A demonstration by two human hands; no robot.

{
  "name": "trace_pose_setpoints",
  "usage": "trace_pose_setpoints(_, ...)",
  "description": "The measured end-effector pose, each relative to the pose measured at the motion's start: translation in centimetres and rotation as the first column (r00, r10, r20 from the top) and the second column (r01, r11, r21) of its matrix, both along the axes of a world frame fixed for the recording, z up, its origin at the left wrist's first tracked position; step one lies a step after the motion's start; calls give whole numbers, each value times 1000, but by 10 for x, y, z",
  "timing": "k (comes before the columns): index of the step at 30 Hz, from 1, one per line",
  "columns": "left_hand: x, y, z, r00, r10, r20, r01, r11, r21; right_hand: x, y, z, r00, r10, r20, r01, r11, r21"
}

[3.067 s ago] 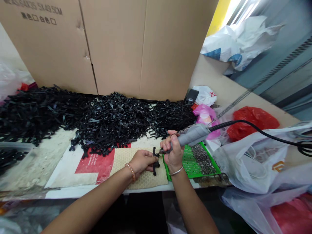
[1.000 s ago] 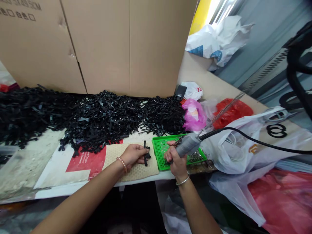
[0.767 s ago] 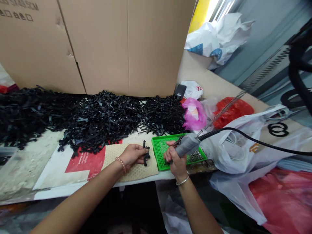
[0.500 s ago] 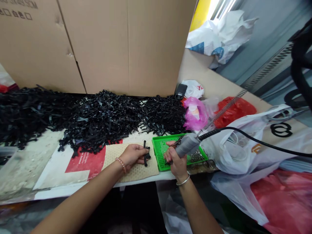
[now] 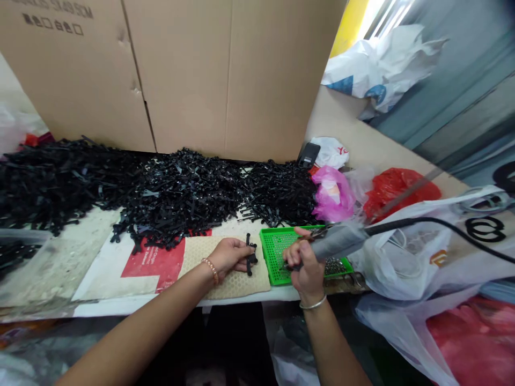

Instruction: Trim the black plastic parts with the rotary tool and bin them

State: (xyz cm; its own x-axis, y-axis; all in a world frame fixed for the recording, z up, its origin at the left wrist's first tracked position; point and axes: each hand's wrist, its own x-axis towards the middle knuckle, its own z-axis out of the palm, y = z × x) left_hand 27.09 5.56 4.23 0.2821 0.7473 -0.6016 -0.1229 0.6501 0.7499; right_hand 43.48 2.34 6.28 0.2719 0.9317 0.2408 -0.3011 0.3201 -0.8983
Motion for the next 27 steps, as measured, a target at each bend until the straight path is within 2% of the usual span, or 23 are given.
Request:
trace_pose_setpoints(3, 0, 0, -2, 1000, -13, 13, 13, 1000, 12, -14, 7, 16, 993, 34, -114, -29, 998, 47)
trace_pose_setpoints(6, 0, 0, -5, 1000, -10, 29, 9, 1000, 25, -33, 13, 21, 977, 126, -174, -122, 992, 31)
trace_pose_setpoints(11, -1, -1, -4, 999, -19, 40, 17, 998, 54, -51, 19, 14, 979, 149, -136, -155, 987, -36)
trace_pose_setpoints(18, -2, -1, 1, 999, -14, 44, 12, 999, 41, -49, 21, 9, 980, 151, -128, -159, 986, -53)
trace_pose_setpoints(27, -1, -1, -2, 999, -11, 50, 9, 999, 40, -48, 21, 5, 982, 144, -121, -148, 989, -30)
